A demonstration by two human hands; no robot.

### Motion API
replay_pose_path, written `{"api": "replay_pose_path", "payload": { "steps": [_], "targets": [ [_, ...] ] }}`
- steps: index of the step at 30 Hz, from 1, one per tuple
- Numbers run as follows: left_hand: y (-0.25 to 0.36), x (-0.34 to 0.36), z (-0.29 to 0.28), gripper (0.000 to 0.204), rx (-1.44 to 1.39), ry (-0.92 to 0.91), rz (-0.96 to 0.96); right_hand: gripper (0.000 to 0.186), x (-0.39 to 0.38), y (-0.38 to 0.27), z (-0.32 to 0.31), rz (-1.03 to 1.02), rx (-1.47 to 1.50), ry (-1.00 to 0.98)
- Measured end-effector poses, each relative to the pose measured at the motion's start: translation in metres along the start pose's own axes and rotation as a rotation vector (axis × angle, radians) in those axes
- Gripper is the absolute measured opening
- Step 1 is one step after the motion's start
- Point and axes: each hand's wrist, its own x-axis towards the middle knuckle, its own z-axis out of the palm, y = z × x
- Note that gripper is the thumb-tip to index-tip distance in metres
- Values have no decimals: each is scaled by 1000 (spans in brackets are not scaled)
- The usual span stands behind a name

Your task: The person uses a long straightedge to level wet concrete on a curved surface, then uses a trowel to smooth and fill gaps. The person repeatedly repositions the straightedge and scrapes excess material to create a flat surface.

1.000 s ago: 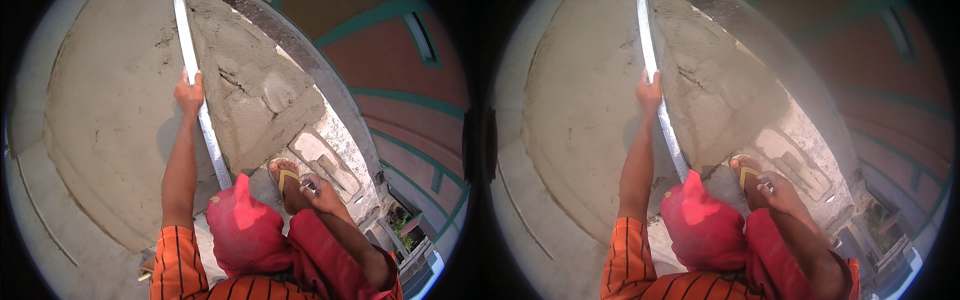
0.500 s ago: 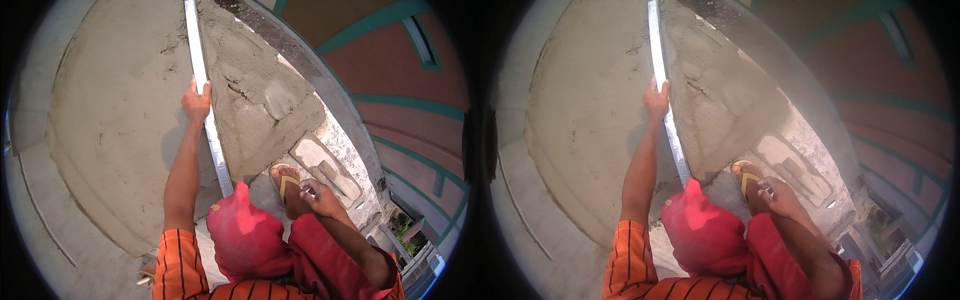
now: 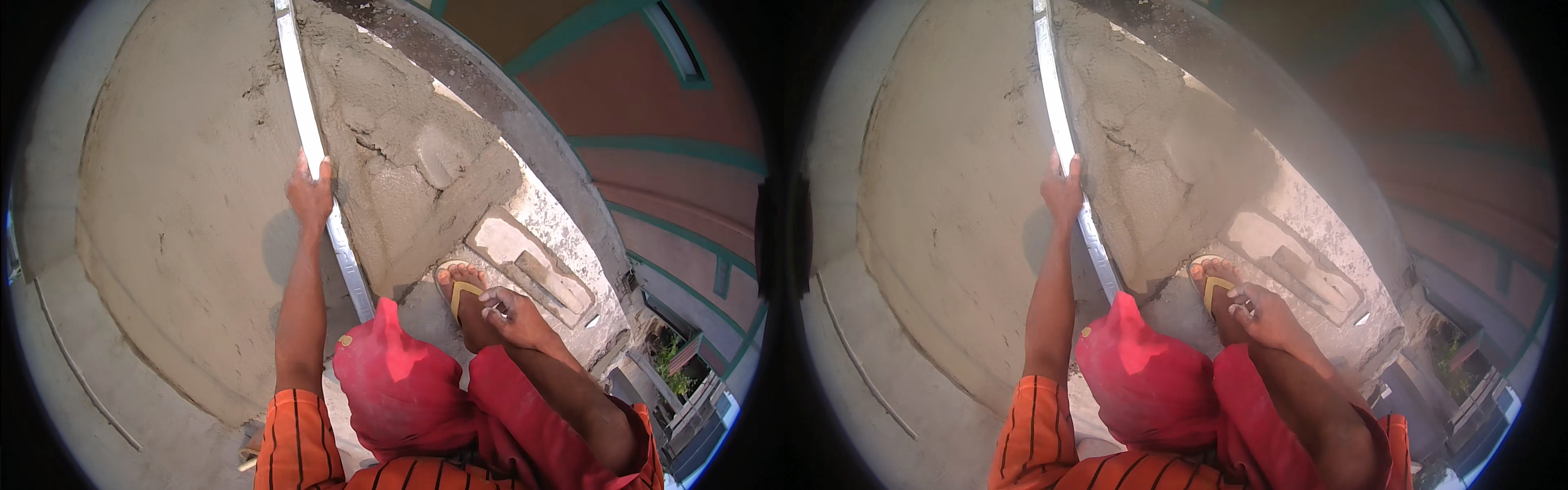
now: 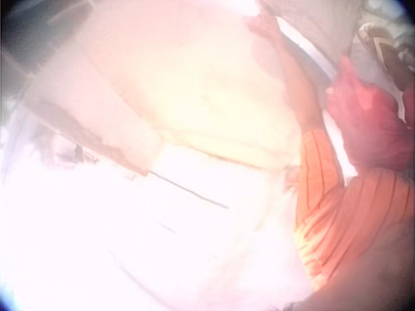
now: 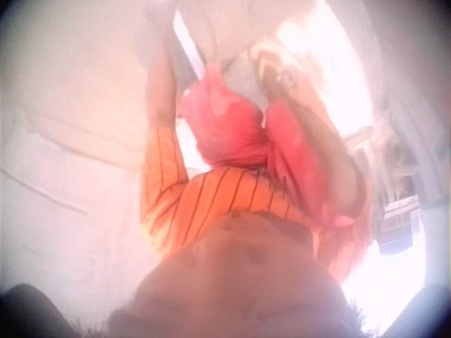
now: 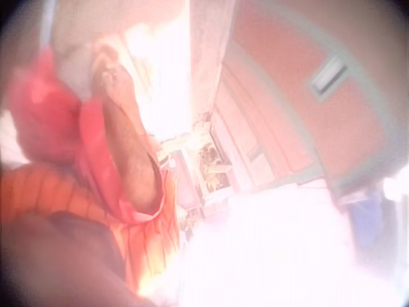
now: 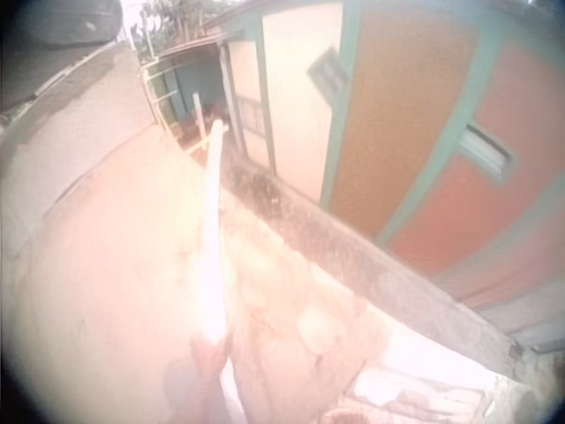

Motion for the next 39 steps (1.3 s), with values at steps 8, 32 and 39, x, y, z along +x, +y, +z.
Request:
{"api": "replay_pose_path", "payload": {
  "steps": [8, 32, 39],
  "targets": [
    [-14, -51, 9, 52, -7, 55, -25, 25, 8, -1, 3, 16, -31, 1],
    [-31, -207, -54, 53, 8, -142, -303, 45, 16, 116, -51, 92, -518, 344],
    [-68, -202, -81, 48, 216, 42, -233, 48, 10, 146, -56, 83, -540, 286]
  ]
}}
